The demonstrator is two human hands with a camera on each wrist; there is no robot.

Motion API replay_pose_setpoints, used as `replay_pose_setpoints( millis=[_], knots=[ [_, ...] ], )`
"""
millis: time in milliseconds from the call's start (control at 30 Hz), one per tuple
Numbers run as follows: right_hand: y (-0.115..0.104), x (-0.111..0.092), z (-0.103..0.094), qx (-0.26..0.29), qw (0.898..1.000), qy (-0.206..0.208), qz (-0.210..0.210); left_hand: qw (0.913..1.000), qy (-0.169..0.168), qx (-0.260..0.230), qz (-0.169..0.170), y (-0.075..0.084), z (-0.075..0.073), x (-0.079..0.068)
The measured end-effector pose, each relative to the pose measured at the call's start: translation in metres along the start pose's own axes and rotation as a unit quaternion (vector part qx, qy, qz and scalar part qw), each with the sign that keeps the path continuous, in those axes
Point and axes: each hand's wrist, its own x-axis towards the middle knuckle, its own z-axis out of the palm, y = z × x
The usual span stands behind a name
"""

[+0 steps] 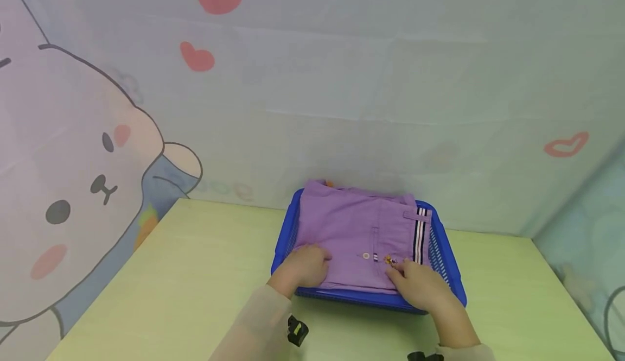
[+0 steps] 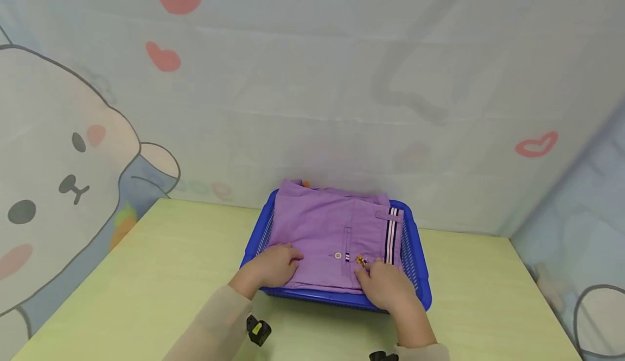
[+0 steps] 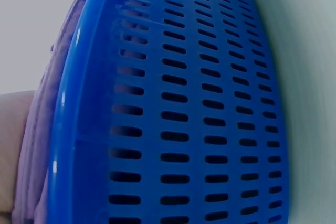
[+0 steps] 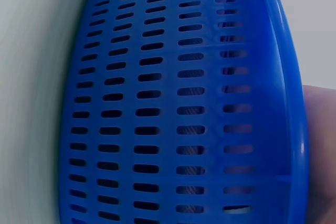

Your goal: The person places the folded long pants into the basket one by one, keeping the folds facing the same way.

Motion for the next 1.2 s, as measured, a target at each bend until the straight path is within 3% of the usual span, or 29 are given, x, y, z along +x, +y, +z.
replay_pose_setpoints(
  millis=[367,800,1067,1200],
  knots=[
    [-0.002,0.000,0.011,0.027,0.999,-0.022,0.028,0.9982,-0.026,-0.051,-0.016,-0.006,0.006,-0.003],
    [0.000,0.006,0.006,0.017,1.000,-0.006,0.022,0.9993,-0.015,-0.035,-0.004,-0.008,0.002,0.006],
    [-0.003,0.010,0.007,0.016,1.000,0.005,0.013,0.9999,0.004,-0.006,-0.009,-0.013,0.003,0.013],
    [-0.002,0.014,0.004,0.010,1.000,0.018,0.010,0.9993,0.037,-0.004,-0.001,-0.014,0.003,0.017]
  ],
)
